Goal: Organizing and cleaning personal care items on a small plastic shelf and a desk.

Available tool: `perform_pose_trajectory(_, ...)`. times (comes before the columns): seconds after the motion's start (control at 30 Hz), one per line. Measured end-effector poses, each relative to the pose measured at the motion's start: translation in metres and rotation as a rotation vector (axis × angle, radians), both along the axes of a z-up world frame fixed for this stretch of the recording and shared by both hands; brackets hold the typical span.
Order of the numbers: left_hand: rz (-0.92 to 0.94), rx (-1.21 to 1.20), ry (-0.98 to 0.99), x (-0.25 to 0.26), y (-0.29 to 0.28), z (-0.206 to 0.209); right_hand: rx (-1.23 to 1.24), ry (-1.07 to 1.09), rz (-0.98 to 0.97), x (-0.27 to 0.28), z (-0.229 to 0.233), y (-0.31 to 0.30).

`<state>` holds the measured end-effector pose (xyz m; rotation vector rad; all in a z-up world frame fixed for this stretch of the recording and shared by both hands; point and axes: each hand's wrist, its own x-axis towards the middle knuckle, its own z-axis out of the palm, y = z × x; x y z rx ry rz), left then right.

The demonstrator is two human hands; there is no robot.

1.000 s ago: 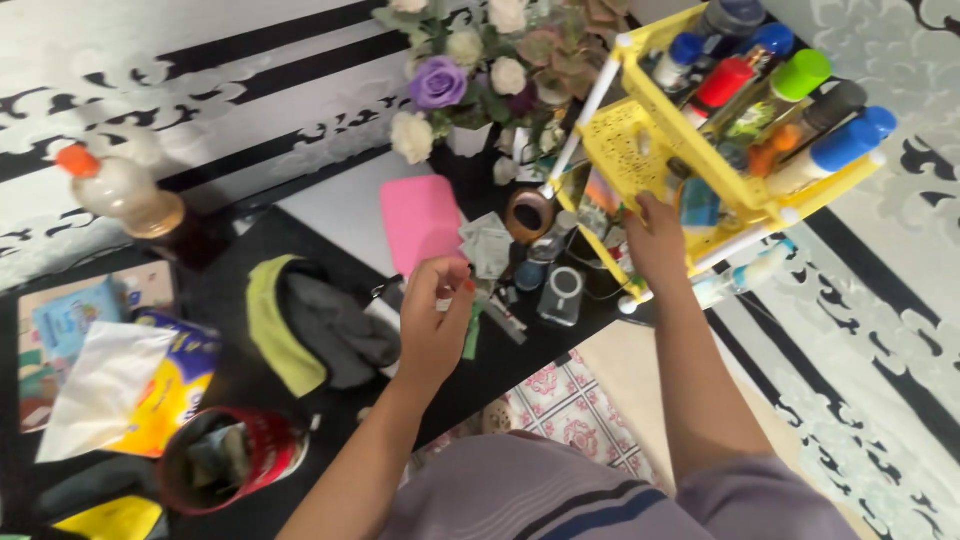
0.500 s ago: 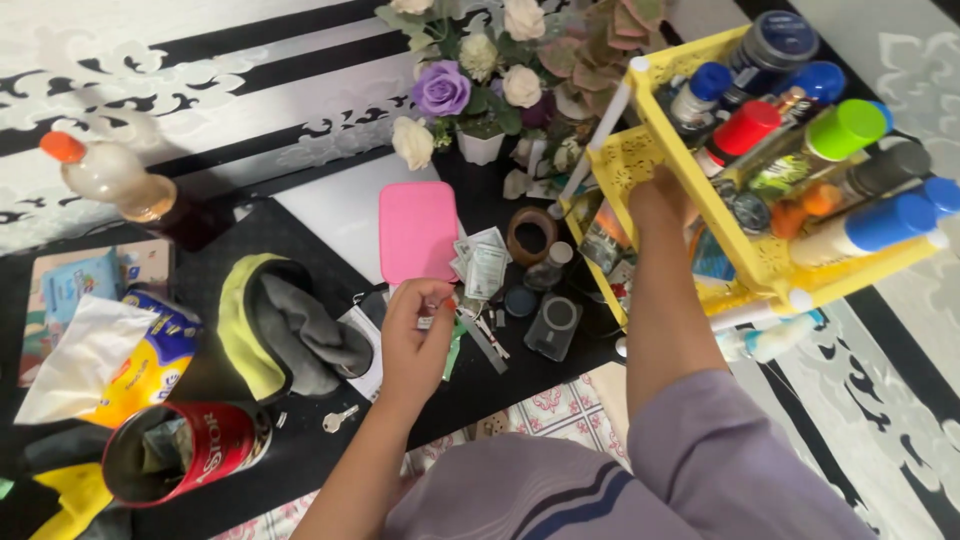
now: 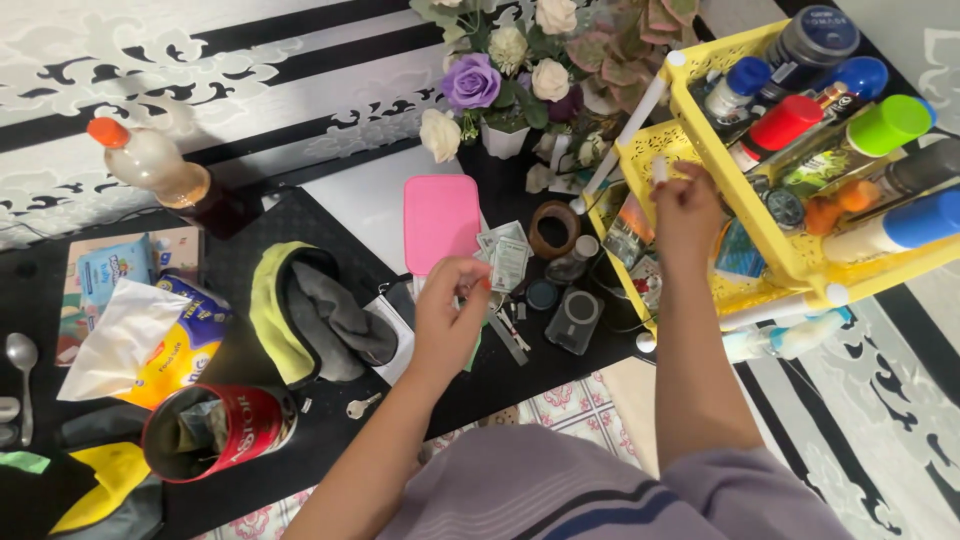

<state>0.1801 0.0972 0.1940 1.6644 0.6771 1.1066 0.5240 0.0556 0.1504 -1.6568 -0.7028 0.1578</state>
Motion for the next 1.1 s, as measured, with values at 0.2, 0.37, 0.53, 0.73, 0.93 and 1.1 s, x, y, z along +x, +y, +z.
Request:
perform_pose_trajectory(0.2,-0.207,-0.205,-0.108,0.007,0.021,-0.01,0.217,0.526,0.421,-0.1,0.02,-0.024)
perform_pose_trajectory(0.37,-0.308,-0.407,-0.224,-0.013,0.046,0.002,0.192,0.556,0.634,-0.187,0.057,-0.015)
perform_pose_trajectory(0.53,-0.235,-0.381,-0.244,-0.064,0.06,0.038,0.183,0.42,0.816,-0.244,0.083,0.011)
perform_pose_trajectory(0.73,-0.026,-0.194,-0.327,-0.137,0.069,0.059,0.162,0.371,1.037,-0.296,0.108,0.045)
perform_pose_trajectory(0.93,0.18,-0.169,-0.47,-0.204,0.071,0.075,-0.361,-0.113,0.922,-0.352,0.034,0.093)
perform_pose_trajectory(1.1,0.289,-0.176,-0.57,-0.239,0.075,0.084,-0.221,-0.926,0.903,-0.396,-0.004,0.094)
